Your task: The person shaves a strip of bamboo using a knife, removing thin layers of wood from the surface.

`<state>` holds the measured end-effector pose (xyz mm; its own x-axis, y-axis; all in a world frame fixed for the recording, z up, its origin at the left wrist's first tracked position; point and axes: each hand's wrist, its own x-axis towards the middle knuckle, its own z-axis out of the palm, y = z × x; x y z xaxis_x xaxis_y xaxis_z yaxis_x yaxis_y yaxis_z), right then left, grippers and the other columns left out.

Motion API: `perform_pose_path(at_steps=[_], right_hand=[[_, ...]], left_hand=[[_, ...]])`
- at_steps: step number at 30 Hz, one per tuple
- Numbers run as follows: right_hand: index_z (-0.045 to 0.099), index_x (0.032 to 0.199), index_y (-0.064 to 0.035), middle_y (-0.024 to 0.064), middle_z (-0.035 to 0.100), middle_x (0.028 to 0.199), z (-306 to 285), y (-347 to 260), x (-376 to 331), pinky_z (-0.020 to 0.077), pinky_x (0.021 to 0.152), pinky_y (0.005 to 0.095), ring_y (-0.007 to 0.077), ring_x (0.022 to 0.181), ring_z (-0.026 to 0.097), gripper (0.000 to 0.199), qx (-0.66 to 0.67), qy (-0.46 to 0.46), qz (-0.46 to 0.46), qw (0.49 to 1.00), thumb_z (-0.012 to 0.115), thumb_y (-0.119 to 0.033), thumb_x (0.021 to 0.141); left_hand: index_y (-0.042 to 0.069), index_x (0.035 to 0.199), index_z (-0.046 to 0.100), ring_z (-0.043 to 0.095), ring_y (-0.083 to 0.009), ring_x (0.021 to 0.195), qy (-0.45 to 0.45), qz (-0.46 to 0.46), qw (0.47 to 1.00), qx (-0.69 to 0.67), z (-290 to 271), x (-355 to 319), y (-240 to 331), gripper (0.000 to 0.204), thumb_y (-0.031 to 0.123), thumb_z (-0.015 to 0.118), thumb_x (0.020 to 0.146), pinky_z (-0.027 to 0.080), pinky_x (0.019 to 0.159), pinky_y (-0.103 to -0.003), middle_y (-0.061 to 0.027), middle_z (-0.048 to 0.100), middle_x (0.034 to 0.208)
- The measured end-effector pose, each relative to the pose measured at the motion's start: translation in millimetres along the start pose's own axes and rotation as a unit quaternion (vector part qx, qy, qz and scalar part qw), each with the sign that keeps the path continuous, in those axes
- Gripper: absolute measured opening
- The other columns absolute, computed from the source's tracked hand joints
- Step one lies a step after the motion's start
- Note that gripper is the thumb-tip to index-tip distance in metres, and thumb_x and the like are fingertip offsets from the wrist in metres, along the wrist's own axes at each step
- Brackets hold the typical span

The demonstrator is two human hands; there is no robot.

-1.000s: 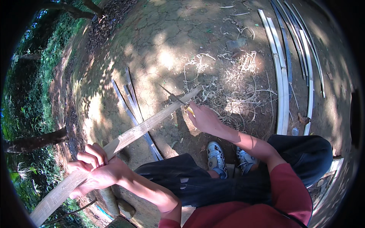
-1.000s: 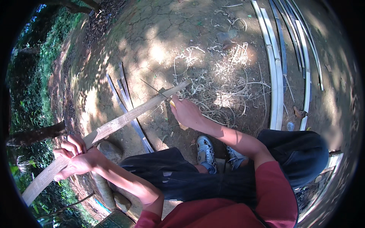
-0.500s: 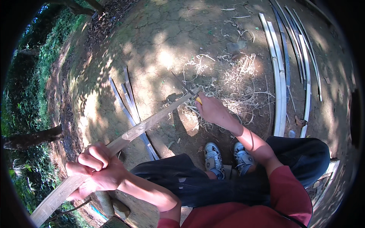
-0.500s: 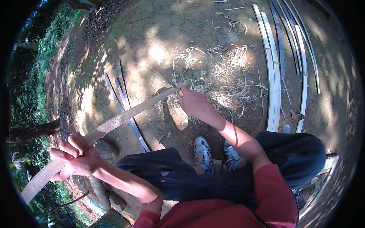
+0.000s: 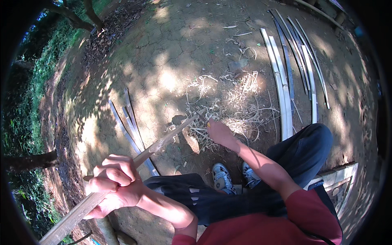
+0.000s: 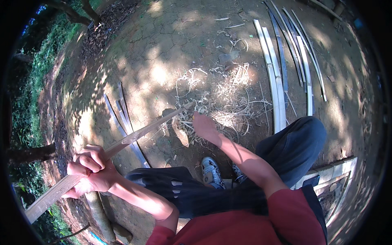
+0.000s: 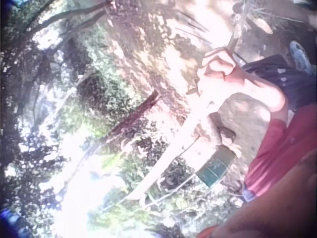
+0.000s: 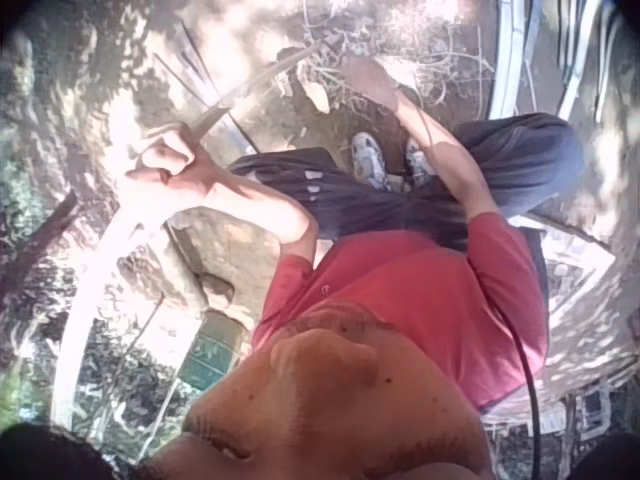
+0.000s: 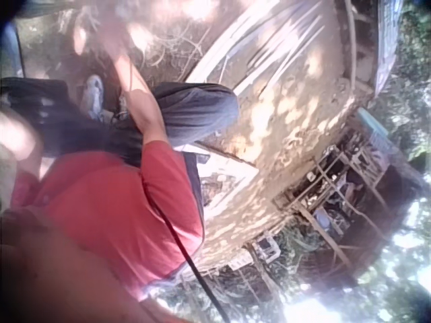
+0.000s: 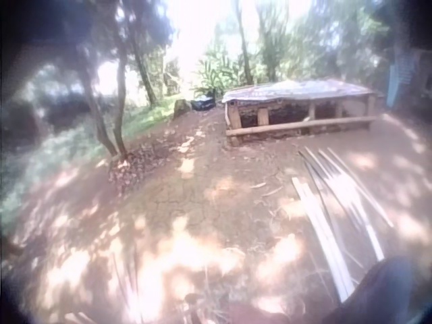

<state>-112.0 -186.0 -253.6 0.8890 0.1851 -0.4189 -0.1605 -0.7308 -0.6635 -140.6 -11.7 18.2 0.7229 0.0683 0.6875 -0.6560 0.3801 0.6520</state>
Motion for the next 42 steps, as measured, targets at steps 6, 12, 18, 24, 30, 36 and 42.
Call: perform_pose_path(at_steps=[6,12,18,24,30,36,42], right_hand=[[0.048,0.107,0.0043,0.025,0.061,0.068,-0.8,-18.2,-25.8,0.0484,0.065,0.052,0.0443,0.073,0.062,0.027,0.044,0.041,-0.053,0.997,0.049,-0.019,0.092],[0.048,0.105,0.0021,0.0227,0.062,0.07,5.9,-19.2,-5.5,0.048,0.065,0.0524,0.043,0.073,0.062,0.024,-0.003,0.069,-0.081,0.994,0.051,-0.017,0.091],[0.048,0.1,-0.0007,0.0226,0.063,0.074,-15.5,-46.6,-30.6,0.0489,0.066,0.0521,0.0416,0.074,0.063,0.02,0.0,0.039,-0.102,0.994,0.051,-0.018,0.091],[0.05,0.103,-0.0014,0.0195,0.065,0.073,-1.0,-13.9,-4.1,0.0499,0.067,0.0503,0.0376,0.074,0.065,0.021,-0.02,0.046,-0.061,0.997,0.051,-0.017,0.089],[0.048,0.106,0.0015,0.0227,0.064,0.077,18.2,24.5,17.5,0.0509,0.069,0.0508,0.0405,0.075,0.064,0.026,-0.019,0.05,-0.03,0.998,0.052,-0.018,0.089],[0.049,0.102,0.0,0.0189,0.065,0.071,6.6,-7.8,1.2,0.0513,0.065,0.0503,0.0391,0.071,0.065,0.022,0.005,0.03,-0.055,0.998,0.051,-0.018,0.09],[0.048,0.103,-0.0002,0.0207,0.065,0.073,19.6,18.4,23.6,0.0509,0.066,0.0508,0.0394,0.073,0.065,0.022,-0.021,0.035,-0.044,0.998,0.052,-0.016,0.088]], left_hand=[[0.015,0.059,0.026,0.011,-0.0085,0.036,0.018,-0.014,1.0,0.018,-5.0,-3.4,-1.6,0.07,0.081,0.031,0.082,0.014,0.038,-0.024,0.0022,0.02,0.041],[0.015,0.06,0.026,0.013,-0.008,0.036,0.056,0.0,0.997,0.045,-36.1,-1.2,5.0,0.07,0.081,0.032,0.081,0.014,0.039,-0.023,0.0029,0.019,0.042],[0.013,0.057,0.026,0.014,-0.0061,0.033,0.06,-0.001,0.997,0.04,-25.4,-7.8,8.9,0.072,0.08,0.033,0.082,0.017,0.035,-0.02,0.0022,0.022,0.039],[0.012,0.057,0.027,0.015,-0.0061,0.032,0.062,0.01,0.997,0.045,-3.8,-7.5,2.9,0.071,0.077,0.031,0.084,0.016,0.034,-0.02,0.0018,0.021,0.038],[0.012,0.058,0.028,0.015,-0.0067,0.033,0.043,0.01,0.998,0.054,5.0,-0.8,-3.6,0.071,0.078,0.028,0.085,0.016,0.035,-0.02,0.0016,0.022,0.038],[0.013,0.06,0.028,0.014,-0.0073,0.034,0.062,0.002,0.996,0.071,0.1,-1.7,-4.0,0.071,0.08,0.026,0.083,0.012,0.036,-0.022,0.0018,0.021,0.041],[0.015,0.06,0.023,0.011,-0.0082,0.037,0.132,0.0,0.982,0.134,-9.9,4.9,-1.3,0.071,0.083,0.025,0.081,0.01,0.038,-0.024,0.0022,0.018,0.042]])
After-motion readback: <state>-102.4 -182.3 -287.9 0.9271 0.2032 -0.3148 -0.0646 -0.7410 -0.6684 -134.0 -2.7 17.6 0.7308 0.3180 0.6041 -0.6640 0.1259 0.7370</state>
